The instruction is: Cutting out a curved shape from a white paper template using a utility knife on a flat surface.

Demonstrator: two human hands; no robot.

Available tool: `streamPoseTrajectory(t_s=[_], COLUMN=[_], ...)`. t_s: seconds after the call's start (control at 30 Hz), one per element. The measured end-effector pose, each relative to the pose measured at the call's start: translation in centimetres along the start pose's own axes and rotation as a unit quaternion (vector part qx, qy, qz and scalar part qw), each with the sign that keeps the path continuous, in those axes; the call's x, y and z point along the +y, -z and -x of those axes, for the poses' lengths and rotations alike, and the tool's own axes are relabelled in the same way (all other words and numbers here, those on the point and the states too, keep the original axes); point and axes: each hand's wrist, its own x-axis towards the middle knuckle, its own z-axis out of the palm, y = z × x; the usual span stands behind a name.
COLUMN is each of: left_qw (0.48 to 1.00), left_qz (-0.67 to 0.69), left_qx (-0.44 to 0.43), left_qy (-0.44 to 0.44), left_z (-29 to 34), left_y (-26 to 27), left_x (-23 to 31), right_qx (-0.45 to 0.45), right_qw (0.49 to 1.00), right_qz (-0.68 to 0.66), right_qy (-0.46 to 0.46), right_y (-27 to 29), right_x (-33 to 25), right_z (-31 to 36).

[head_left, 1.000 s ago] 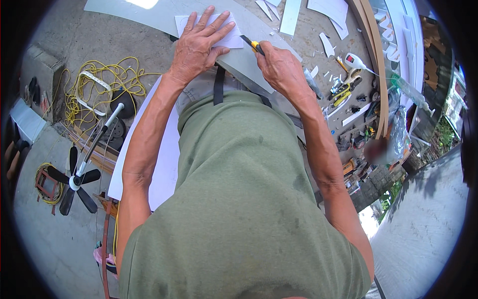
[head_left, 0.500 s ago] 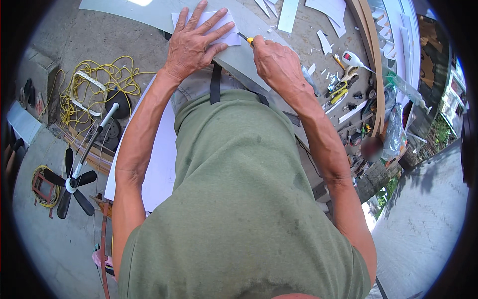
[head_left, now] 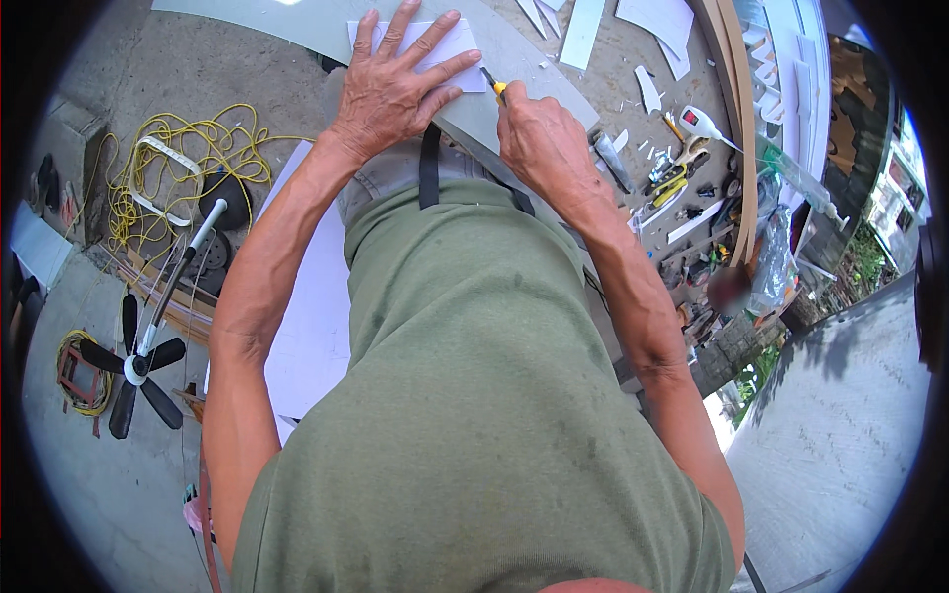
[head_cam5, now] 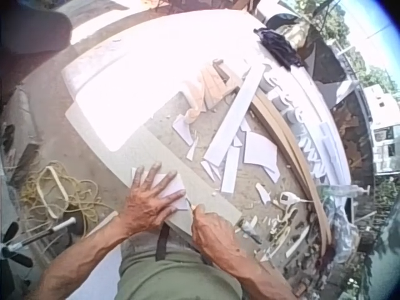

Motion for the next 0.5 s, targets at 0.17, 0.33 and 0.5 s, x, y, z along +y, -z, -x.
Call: streamPoseTrajectory(t_s=[0.17, 0.33, 0.5], left_qw=[1.0, 1.0, 1.0], left_qz=[-0.011, -0.002, 0.009], left_qx=[-0.009, -0.016, -0.004], left_qy=[0.008, 0.013, 0.009], left_z=[0.0, 0.1, 0.0], left_y=[0.0, -0.1, 0.0], left_x=[0.2, 0.2, 0.2], right_qx=[0.028, 0.035, -0.016], right_qw=[0.999, 0.999, 0.996], right_qz=[-0.018, -0.026, -0.074], right_qy=[-0.015, -0.028, -0.05], right_y=[-1.5, -1.4, 0.7], right_x=[0.1, -0.1, -0.4], right_z=[0.6, 0.7, -0.6])
